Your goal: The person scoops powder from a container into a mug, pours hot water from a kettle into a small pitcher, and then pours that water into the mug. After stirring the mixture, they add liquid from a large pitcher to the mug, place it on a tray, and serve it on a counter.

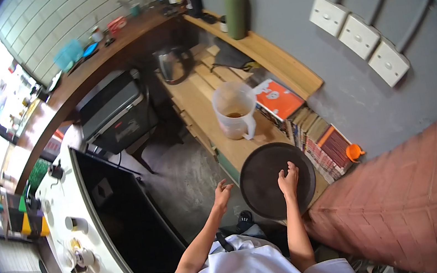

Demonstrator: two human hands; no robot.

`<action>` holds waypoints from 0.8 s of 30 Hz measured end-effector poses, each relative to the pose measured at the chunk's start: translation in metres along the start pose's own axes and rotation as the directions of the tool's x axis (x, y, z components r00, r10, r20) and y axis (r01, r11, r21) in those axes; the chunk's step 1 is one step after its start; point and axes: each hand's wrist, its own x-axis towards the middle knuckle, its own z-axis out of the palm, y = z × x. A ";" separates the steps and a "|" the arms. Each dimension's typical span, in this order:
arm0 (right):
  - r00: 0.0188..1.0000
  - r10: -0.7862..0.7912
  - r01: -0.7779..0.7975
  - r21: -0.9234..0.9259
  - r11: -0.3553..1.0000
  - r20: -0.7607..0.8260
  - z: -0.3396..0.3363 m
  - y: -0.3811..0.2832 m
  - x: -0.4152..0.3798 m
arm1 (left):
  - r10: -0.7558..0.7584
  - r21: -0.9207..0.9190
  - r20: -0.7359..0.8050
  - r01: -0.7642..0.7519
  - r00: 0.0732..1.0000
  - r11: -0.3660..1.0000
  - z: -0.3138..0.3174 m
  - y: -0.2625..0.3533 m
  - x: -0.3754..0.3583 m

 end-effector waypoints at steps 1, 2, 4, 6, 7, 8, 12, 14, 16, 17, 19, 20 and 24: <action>1.000 -0.022 0.022 -0.002 1.000 0.023 0.007 -0.011 0.001 | -0.003 -0.074 -0.005 0.002 1.000 0.997 -0.010 -0.001 -0.003; 0.996 -0.071 0.069 0.044 0.997 0.054 0.014 -0.021 0.000 | -0.006 -0.149 -0.011 0.004 1.000 0.989 -0.022 -0.003 -0.007; 0.983 -0.144 0.133 0.092 0.987 0.116 0.029 -0.045 -0.003 | 0.000 -0.233 -0.033 -0.008 0.999 0.973 -0.046 0.000 -0.022; 0.952 -0.239 0.207 0.176 0.963 0.192 0.047 -0.071 -0.007 | 0.013 -0.322 -0.063 -0.033 0.998 0.946 -0.072 0.004 -0.037; 0.935 -0.289 0.249 0.200 0.948 0.204 0.060 -0.083 -0.012 | 0.031 -0.351 -0.079 -0.057 0.996 0.935 -0.086 0.005 -0.045; 0.919 -0.316 0.271 0.204 0.941 0.234 0.072 -0.096 -0.016 | 0.049 -0.380 -0.097 -0.082 0.994 0.921 -0.099 0.006 -0.052; 0.821 -0.444 0.342 0.313 0.886 0.361 0.127 -0.146 -0.049 | 0.097 -0.491 -0.211 -0.191 0.973 0.850 -0.156 0.017 -0.091; 0.766 -0.446 0.274 0.393 0.878 0.464 0.151 -0.179 -0.076 | 0.163 -0.544 -0.254 -0.280 0.953 0.791 -0.185 0.017 -0.106; 0.695 -0.494 0.265 0.452 0.852 0.523 0.178 -0.206 -0.104 | 0.168 -0.585 -0.311 -0.327 0.936 0.742 -0.213 0.022 -0.124; 0.639 -0.526 0.240 0.504 0.830 0.561 0.193 -0.218 -0.118 | 0.200 -0.564 -0.326 -0.360 0.924 0.743 -0.227 0.022 -0.130; 0.541 -0.559 0.188 0.557 0.809 0.629 0.219 -0.244 -0.150 | 0.217 -0.548 -0.384 -0.411 0.897 0.729 -0.257 0.020 -0.146; 0.500 -0.569 0.190 0.559 0.807 0.653 0.231 -0.258 -0.166 | 0.245 -0.533 -0.401 -0.442 0.883 0.721 -0.271 0.020 -0.154; 0.298 -0.625 0.195 0.594 0.780 0.722 0.272 -0.306 -0.232 | 0.312 -0.472 -0.535 -0.584 0.785 0.660 -0.315 0.018 -0.196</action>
